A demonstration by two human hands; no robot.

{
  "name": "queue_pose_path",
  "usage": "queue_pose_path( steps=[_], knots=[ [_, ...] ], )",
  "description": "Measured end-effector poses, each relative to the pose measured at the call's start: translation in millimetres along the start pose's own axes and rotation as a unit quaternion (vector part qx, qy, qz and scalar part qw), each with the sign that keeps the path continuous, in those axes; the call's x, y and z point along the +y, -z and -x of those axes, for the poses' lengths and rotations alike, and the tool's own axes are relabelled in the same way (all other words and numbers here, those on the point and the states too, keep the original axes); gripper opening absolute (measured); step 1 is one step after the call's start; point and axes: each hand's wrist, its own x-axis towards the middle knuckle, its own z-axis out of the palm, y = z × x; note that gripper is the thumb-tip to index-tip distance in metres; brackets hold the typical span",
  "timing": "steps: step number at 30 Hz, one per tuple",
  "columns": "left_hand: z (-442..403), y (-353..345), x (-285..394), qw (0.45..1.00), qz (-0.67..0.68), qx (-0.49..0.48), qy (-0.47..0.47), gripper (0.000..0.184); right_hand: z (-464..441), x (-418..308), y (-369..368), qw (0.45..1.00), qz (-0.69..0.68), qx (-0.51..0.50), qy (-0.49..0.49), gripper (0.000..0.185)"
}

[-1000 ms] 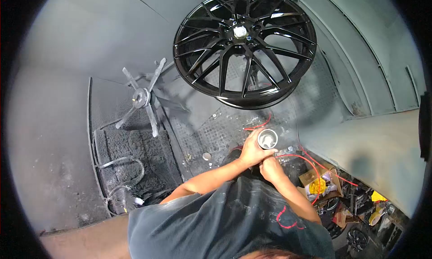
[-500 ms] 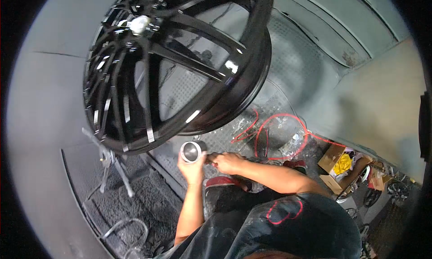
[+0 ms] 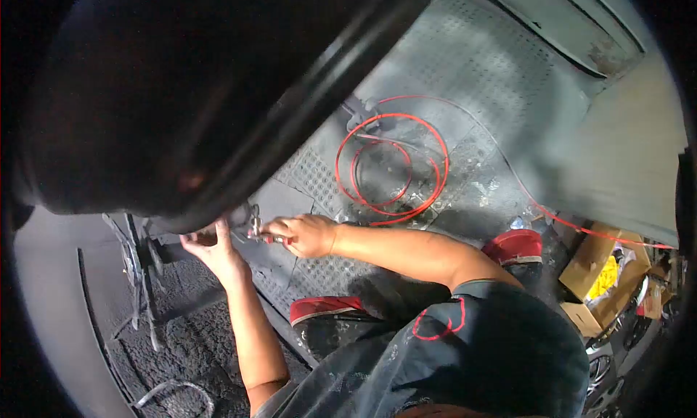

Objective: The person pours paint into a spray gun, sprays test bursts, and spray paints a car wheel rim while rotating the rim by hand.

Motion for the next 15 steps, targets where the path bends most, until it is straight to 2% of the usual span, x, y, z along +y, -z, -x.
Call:
queue_pose_path(
  steps=[1,2,3,4,5,6,7,10,13,14,15],
  knots=[
    [9,-6,-2,0.984,-0.1,0.042,-0.144,0.062,-3,5,0,1.0,-0.012,0.014,-0.016,0.044],
    [19,-3,-6,0.957,-0.183,0.012,-0.225,0.072,-3,11,0,0.999,-0.002,-0.007,-0.046,0.043],
    [29,-4,-10,0.938,-0.175,-0.021,-0.299,0.062,-3,17,0,0.999,-0.008,-0.008,-0.039,0.043],
    [34,-2,-4,0.891,-0.283,-0.122,-0.333,0.053,-3,23,0,0.999,0.018,-0.003,-0.036,0.044],
    [37,0,5,0.822,-0.385,-0.22,-0.357,0.044,-3,27,1,0.999,0.043,0.003,-0.032,0.044],
    [40,-12,6,0.847,-0.359,-0.209,-0.332,0.03,-1,23,8,0.998,0.031,-0.008,-0.047,0.041],
    [38,-16,4,0.849,-0.345,-0.224,-0.331,0.033,-1,26,4,0.999,0.023,-0.007,-0.036,0.041],
    [23,-17,-3,0.797,-0.376,-0.274,-0.384,0.032,-4,32,6,1.0,0.019,0.022,-0.009,0.04],
    [17,-21,9,0.805,-0.32,-0.309,-0.392,0.034,-6,28,4,0.999,-0.006,0.037,-0.016,0.041],
    [16,-22,12,0.807,-0.325,-0.292,-0.397,0.035,-4,27,3,0.993,-0.02,0.11,0.029,0.042],
    [12,-22,15,0.803,-0.333,-0.291,-0.4,0.035,-5,26,7,0.993,-0.026,0.113,0.034,0.042]
  ],
)
